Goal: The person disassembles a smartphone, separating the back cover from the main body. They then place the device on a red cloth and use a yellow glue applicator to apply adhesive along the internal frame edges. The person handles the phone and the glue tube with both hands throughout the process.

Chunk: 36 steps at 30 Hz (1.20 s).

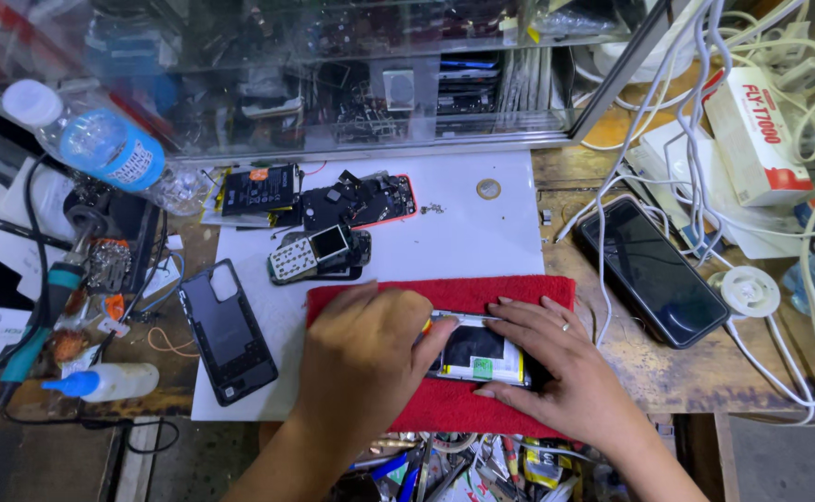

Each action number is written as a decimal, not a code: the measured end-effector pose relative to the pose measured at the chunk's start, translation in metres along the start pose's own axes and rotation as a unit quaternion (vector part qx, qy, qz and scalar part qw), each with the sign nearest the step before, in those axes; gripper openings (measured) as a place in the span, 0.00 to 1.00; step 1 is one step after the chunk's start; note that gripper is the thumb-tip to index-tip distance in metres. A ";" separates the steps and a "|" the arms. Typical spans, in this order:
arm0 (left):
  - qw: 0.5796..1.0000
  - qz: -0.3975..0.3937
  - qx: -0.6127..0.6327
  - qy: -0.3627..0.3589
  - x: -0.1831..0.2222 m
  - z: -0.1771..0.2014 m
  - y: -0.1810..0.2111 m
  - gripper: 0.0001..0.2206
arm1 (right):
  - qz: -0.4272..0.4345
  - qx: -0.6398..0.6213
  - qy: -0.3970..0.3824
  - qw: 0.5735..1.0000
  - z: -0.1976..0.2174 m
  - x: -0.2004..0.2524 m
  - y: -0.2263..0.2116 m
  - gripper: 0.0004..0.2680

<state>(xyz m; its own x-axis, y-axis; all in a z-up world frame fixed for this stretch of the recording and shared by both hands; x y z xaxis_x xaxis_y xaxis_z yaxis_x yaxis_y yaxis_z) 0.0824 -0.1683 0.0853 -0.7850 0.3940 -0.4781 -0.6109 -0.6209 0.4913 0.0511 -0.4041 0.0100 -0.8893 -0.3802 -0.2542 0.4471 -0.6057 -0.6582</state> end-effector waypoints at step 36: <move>0.995 0.050 0.062 0.053 0.024 -0.033 -0.034 0.21 | 0.011 0.042 -0.010 0.999 -0.004 -0.037 -0.031 0.25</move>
<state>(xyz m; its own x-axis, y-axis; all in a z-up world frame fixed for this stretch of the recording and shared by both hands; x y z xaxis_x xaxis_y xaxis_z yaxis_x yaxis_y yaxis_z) 0.0883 -0.1598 0.0332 -0.8315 0.2554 -0.4933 -0.5428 -0.5625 0.6237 0.0695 -0.3688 0.0369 -0.8772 -0.4078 -0.2534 0.4742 -0.6536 -0.5898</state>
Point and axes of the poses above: each hand's wrist, its own x-axis away from the middle knuckle, its own z-axis out of the back of the hand, y = z × x, the point moved 1 cm from there along -x, towards the middle knuckle, and after that the axes turned 1 degree about -x, right-handed, at the moved point
